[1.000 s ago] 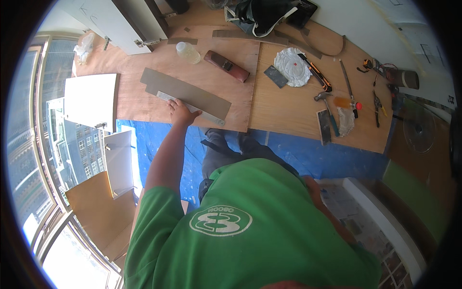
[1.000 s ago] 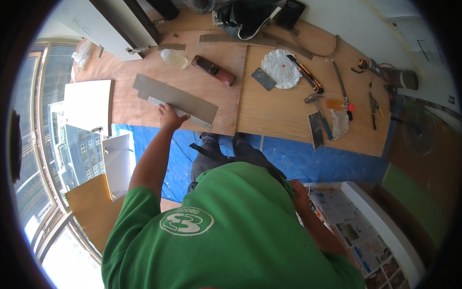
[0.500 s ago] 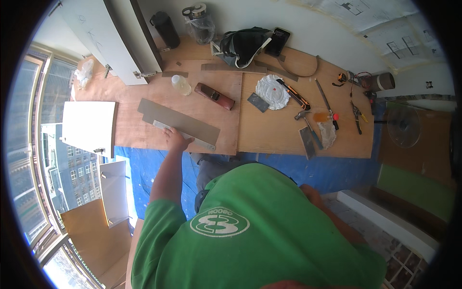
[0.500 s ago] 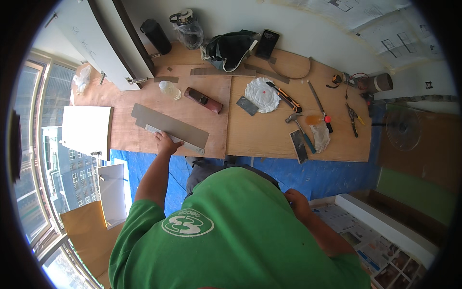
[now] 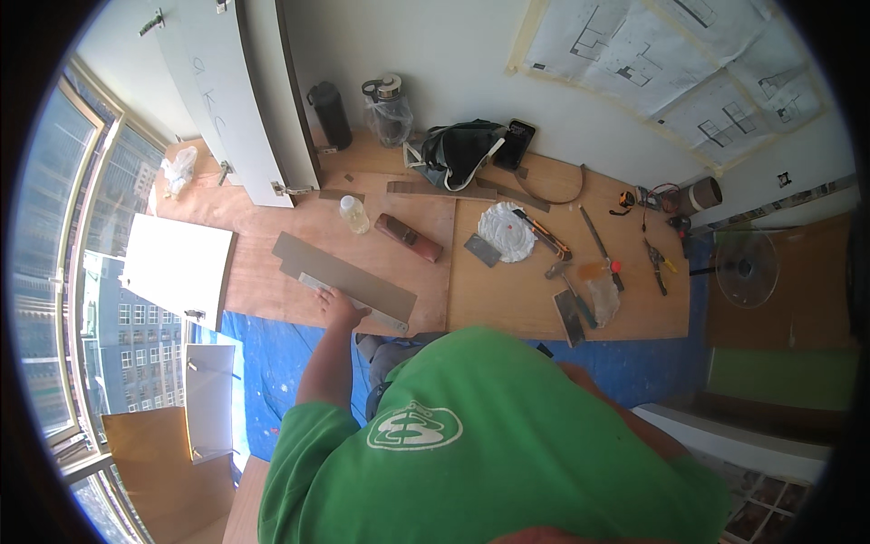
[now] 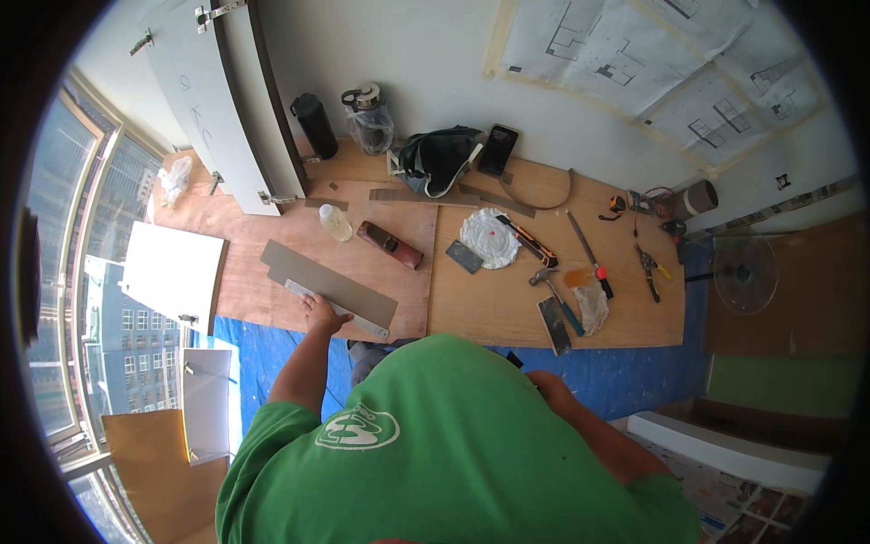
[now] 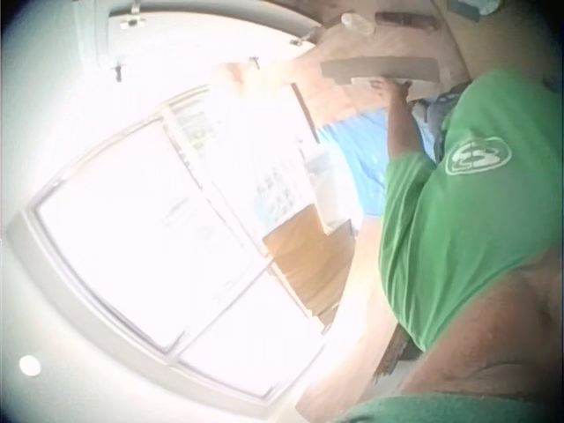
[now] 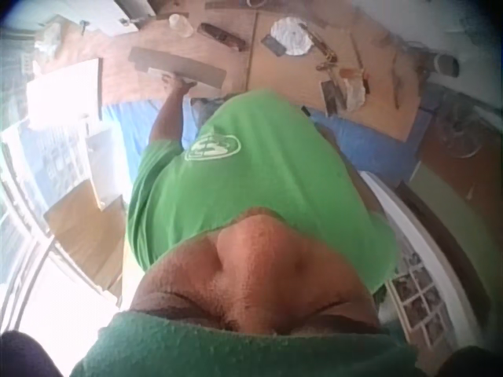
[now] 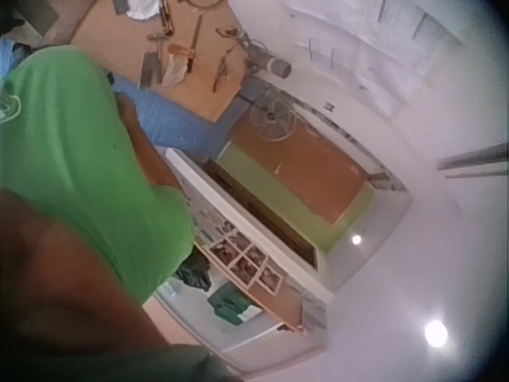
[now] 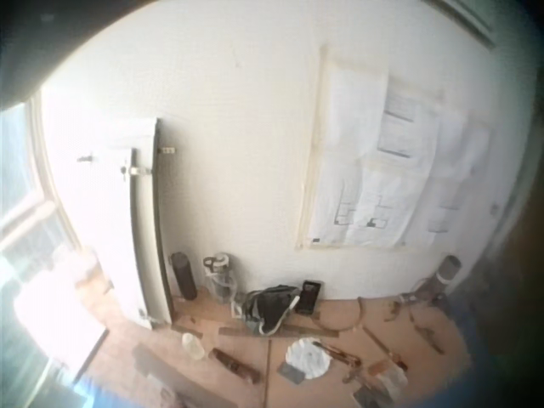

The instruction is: The person measures and marks a rectangular tile with a ruler and pencil, then uses a utility knife to score and snap the tile along the marked line.

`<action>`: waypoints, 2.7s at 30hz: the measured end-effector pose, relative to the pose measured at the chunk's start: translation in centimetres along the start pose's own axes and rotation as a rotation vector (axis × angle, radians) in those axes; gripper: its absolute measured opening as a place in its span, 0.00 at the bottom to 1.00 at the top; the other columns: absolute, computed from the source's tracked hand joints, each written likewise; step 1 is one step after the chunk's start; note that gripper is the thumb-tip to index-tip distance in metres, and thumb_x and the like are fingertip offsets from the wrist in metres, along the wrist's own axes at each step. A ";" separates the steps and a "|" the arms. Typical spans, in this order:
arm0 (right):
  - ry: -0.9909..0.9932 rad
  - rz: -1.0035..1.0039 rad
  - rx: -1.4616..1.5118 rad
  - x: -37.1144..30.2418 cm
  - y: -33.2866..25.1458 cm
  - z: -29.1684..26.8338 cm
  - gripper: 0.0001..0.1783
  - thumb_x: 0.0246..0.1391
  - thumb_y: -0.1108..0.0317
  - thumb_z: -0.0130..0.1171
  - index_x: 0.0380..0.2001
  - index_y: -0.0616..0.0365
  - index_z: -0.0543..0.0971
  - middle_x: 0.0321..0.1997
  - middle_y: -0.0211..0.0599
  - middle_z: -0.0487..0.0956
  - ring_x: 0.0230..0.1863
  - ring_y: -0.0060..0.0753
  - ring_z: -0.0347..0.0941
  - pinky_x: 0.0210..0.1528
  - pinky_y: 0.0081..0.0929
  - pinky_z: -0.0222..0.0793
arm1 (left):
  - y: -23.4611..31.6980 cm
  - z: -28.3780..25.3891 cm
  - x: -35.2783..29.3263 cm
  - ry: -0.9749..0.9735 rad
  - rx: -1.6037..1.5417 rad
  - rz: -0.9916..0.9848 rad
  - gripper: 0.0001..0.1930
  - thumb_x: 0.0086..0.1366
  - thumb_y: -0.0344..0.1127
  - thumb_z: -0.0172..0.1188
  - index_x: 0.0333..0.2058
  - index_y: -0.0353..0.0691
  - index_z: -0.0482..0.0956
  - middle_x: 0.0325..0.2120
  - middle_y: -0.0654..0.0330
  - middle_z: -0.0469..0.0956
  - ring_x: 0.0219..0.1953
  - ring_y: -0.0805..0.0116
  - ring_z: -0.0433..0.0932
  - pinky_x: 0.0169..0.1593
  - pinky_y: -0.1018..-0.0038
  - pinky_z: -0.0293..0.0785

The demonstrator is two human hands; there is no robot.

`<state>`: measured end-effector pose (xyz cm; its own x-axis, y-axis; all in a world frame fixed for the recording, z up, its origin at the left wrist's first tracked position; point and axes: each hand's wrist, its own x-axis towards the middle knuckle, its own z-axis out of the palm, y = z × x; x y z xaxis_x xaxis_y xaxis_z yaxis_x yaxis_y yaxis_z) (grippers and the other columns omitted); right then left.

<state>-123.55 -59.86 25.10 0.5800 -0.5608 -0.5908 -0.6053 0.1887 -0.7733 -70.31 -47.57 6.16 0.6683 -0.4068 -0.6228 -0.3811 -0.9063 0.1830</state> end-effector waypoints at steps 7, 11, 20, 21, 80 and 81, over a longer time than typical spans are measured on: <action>-0.052 0.325 0.006 4.1 -0.2 -0.8 0.14 0.64 0.71 0.60 0.51 0.62 0.82 0.43 0.38 0.85 0.39 0.32 0.81 0.43 0.33 0.78 | -1.0 0.6 0.9 0.026 0.044 -0.022 0.73 0.45 0.58 0.83 0.75 0.32 0.38 0.76 0.35 0.34 0.79 0.41 0.34 0.76 0.48 0.47; -0.095 0.239 0.026 3.5 0.5 -0.9 0.15 0.65 0.70 0.58 0.50 0.66 0.81 0.42 0.41 0.85 0.39 0.34 0.83 0.42 0.34 0.80 | -0.6 1.2 1.2 0.009 0.060 -0.019 0.74 0.45 0.58 0.82 0.75 0.31 0.37 0.76 0.35 0.34 0.79 0.41 0.34 0.76 0.49 0.47; -0.088 0.725 0.553 1.9 3.0 0.1 0.16 0.65 0.67 0.57 0.51 0.67 0.78 0.43 0.47 0.82 0.40 0.39 0.82 0.43 0.39 0.82 | -0.3 1.9 1.3 0.012 0.036 -0.011 0.73 0.46 0.58 0.82 0.75 0.31 0.38 0.77 0.36 0.34 0.79 0.42 0.34 0.76 0.49 0.47; -0.066 0.666 0.423 1.3 0.2 0.6 0.17 0.65 0.68 0.56 0.53 0.66 0.76 0.43 0.47 0.82 0.40 0.40 0.82 0.43 0.39 0.82 | -0.8 1.7 1.2 0.023 0.034 -0.020 0.73 0.46 0.57 0.82 0.75 0.31 0.38 0.77 0.36 0.34 0.79 0.42 0.34 0.76 0.50 0.47; -0.255 -0.206 -0.738 26.6 -0.9 18.5 0.11 0.65 0.58 0.55 0.36 0.53 0.75 0.29 0.52 0.81 0.35 0.64 0.79 0.37 0.60 0.72 | -0.8 1.1 -0.2 0.125 0.022 -0.009 0.67 0.47 0.61 0.78 0.75 0.35 0.47 0.78 0.43 0.39 0.80 0.48 0.35 0.76 0.45 0.42; -0.258 -0.206 -0.737 26.7 -0.9 18.5 0.10 0.64 0.58 0.55 0.36 0.53 0.75 0.29 0.52 0.82 0.35 0.64 0.79 0.37 0.60 0.72 | -0.8 1.1 -0.2 0.126 0.021 -0.011 0.67 0.47 0.61 0.78 0.75 0.35 0.47 0.78 0.43 0.39 0.80 0.48 0.35 0.76 0.45 0.42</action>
<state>-97.44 -60.05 5.76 0.7720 -0.3055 -0.5574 -0.6244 -0.5284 -0.5753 -70.86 -46.66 5.32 0.7468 -0.4094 -0.5240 -0.3857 -0.9086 0.1602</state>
